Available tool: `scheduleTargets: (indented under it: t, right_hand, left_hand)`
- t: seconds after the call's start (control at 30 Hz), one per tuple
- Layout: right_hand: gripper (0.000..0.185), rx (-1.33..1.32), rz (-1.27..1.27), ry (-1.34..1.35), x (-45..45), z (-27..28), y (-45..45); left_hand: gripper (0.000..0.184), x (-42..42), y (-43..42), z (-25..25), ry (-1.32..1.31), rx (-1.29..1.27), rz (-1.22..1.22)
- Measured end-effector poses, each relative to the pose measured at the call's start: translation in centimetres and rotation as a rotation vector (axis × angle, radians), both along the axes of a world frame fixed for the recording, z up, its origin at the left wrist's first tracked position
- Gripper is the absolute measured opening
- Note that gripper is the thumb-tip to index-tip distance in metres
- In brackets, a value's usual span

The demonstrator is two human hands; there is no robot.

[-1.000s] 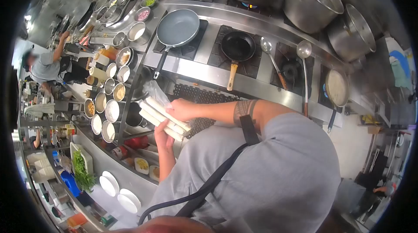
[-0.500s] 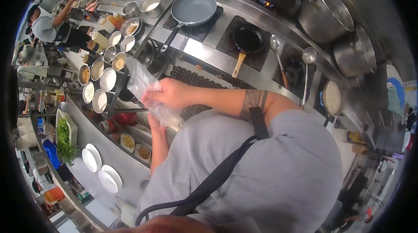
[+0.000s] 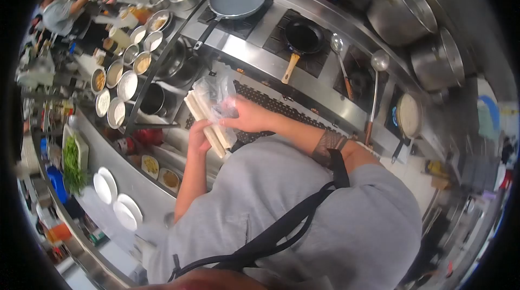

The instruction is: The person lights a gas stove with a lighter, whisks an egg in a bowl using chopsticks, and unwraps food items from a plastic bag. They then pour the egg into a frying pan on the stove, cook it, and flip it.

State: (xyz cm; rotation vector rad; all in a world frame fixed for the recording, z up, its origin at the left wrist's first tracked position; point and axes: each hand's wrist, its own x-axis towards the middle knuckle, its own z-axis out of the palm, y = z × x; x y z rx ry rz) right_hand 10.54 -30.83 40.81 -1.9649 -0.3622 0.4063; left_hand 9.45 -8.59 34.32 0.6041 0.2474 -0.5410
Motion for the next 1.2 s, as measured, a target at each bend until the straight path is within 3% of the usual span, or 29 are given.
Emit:
scheduleTargets:
  t: [0.07, 0.17, 0.2, 0.27, 0.33, 0.4, 0.43, 0.5, 0.6, 0.73, 0.77, 0.83, 0.9, 0.97, 1.1, 1.2]
  right_hand:
    - [0.045, -0.022, 0.069, -0.042, 0.0, -0.4, -0.3]
    - [0.030, 0.039, 0.136, 0.284, 0.6, -2.8, -1.8]
    - [0.025, 0.017, 0.144, 0.232, 0.6, -1.8, -2.4]
    - [0.022, 0.382, 0.122, 0.745, 1.0, -0.6, -4.1]
    - [0.025, 0.745, 0.223, 1.038, 1.5, -1.4, -6.8]
    - [0.026, 0.791, 0.250, 1.154, 1.4, -0.5, -7.5]
    - [0.027, 0.850, 0.208, 1.238, 1.7, -0.1, -7.8]
    - [0.030, 0.850, 0.365, 1.307, 2.7, -1.4, -8.6]
    - [0.028, 0.824, 0.321, 1.254, 3.2, 0.2, -7.9]
    - [0.030, 0.831, 0.507, 1.229, 3.8, -1.3, -7.5]
    - [0.027, 0.808, 0.539, 1.224, 3.6, -1.9, -7.6]
    - [0.023, 0.787, 0.565, 1.220, 2.5, -3.1, -7.7]
    - [0.021, 0.656, 0.417, 1.138, 1.0, -3.9, -8.0]
    - [0.021, 0.622, 0.368, 1.113, 0.0, -4.8, -8.7]
    - [0.020, 0.547, 0.164, 1.017, -2.3, -5.3, -10.4]
    - [0.020, 0.548, 0.109, 0.960, -3.8, -5.4, -12.1]
  left_hand:
    - [0.056, -0.7, -1.3, -0.4, 0.025, 0.036, 0.020]
    - [0.048, -3.3, -2.2, -1.0, 0.080, 0.098, 0.041]
    - [0.047, -4.3, -2.7, -1.3, 0.091, 0.050, 0.095]
    - [0.045, -6.9, -4.4, -1.9, 0.142, -0.078, 0.220]
    - [0.044, -9.5, -6.3, -1.3, 0.170, -0.153, 0.357]
    - [0.046, -12.0, -8.6, 0.3, 0.048, -0.369, 0.498]
    - [0.046, -13.0, -9.3, -0.7, 0.041, -0.367, 0.549]
    - [0.048, -15.9, -10.8, -3.3, 0.039, -0.411, 0.660]
    - [0.050, -19.2, -11.0, -3.0, 0.007, -0.349, 0.768]
    - [0.055, -22.3, -7.7, -1.1, 0.143, 0.223, 0.828]
    - [0.055, -22.2, -6.2, -0.7, 0.140, 0.227, 0.835]
    - [0.052, -21.5, -2.3, -0.1, 0.173, 1.140, 0.665]
    - [0.052, -20.3, 1.3, 4.1, 0.184, 1.747, 0.462]
    - [0.052, -19.4, 5.3, 9.1, 0.200, 2.006, 0.223]
    - [0.050, -19.8, 17.2, 9.7, 0.253, 2.213, -0.014]
    - [0.045, -22.1, 25.9, 7.3, 0.181, 2.406, -0.066]
